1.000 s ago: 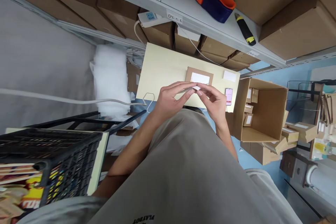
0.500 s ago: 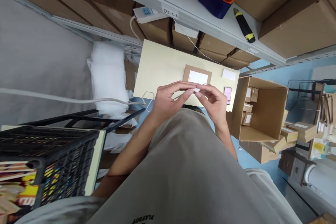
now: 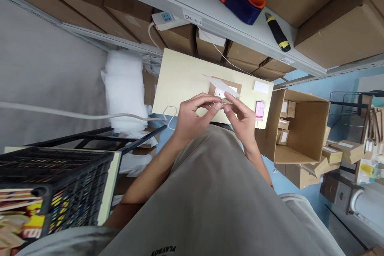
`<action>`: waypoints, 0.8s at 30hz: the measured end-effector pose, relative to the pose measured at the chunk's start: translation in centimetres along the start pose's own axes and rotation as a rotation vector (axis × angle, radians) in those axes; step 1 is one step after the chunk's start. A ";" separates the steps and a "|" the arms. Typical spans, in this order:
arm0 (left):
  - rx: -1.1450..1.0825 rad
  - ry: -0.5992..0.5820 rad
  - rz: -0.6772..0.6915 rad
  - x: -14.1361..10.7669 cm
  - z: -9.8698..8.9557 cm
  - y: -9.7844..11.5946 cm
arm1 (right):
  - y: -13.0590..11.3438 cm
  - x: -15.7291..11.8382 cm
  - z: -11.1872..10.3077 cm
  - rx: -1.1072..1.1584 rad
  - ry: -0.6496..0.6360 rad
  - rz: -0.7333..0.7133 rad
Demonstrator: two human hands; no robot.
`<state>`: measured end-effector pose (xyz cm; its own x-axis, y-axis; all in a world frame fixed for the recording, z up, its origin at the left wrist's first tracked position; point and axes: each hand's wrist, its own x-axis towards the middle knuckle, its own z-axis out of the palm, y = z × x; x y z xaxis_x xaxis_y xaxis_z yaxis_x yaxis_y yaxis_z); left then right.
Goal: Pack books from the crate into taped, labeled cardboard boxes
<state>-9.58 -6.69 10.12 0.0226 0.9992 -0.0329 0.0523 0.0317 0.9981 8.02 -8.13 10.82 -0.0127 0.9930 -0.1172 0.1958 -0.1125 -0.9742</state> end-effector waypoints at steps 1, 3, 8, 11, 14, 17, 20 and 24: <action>-0.047 0.000 -0.032 0.1 0.0 0.0 | -0.1 0.0 0.1 -0.006 -0.010 -0.006; -0.122 0.004 -0.090 0.4 0.0 -0.1 | -0.2 -0.1 0.3 -0.014 -0.026 -0.030; -0.175 0.012 -0.160 1.1 -0.2 -0.5 | -0.3 -0.2 0.5 -0.060 -0.039 -0.057; -0.182 0.017 -0.166 1.3 -0.3 -0.4 | -0.3 0.0 0.6 -0.083 -0.037 -0.054; -0.188 0.026 -0.160 1.6 -0.3 -0.4 | -0.3 0.2 0.8 -0.079 -0.033 -0.048; -0.187 0.036 -0.146 1.8 -0.3 -0.4 | -0.5 0.4 1.1 -0.065 -0.033 -0.051; -0.167 0.038 -0.140 2.0 -0.4 -0.7 | -0.7 0.5 1.3 -0.074 -0.031 -0.038; -0.087 0.037 -0.111 2.1 -0.6 -1.4 | -0.7 0.5 1.8 -0.077 -0.018 0.013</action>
<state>-10.22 -4.59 8.73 -0.0153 0.9896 -0.1427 -0.0339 0.1422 0.9893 6.13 -7.61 11.12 -0.0274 0.9906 -0.1341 0.2705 -0.1218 -0.9550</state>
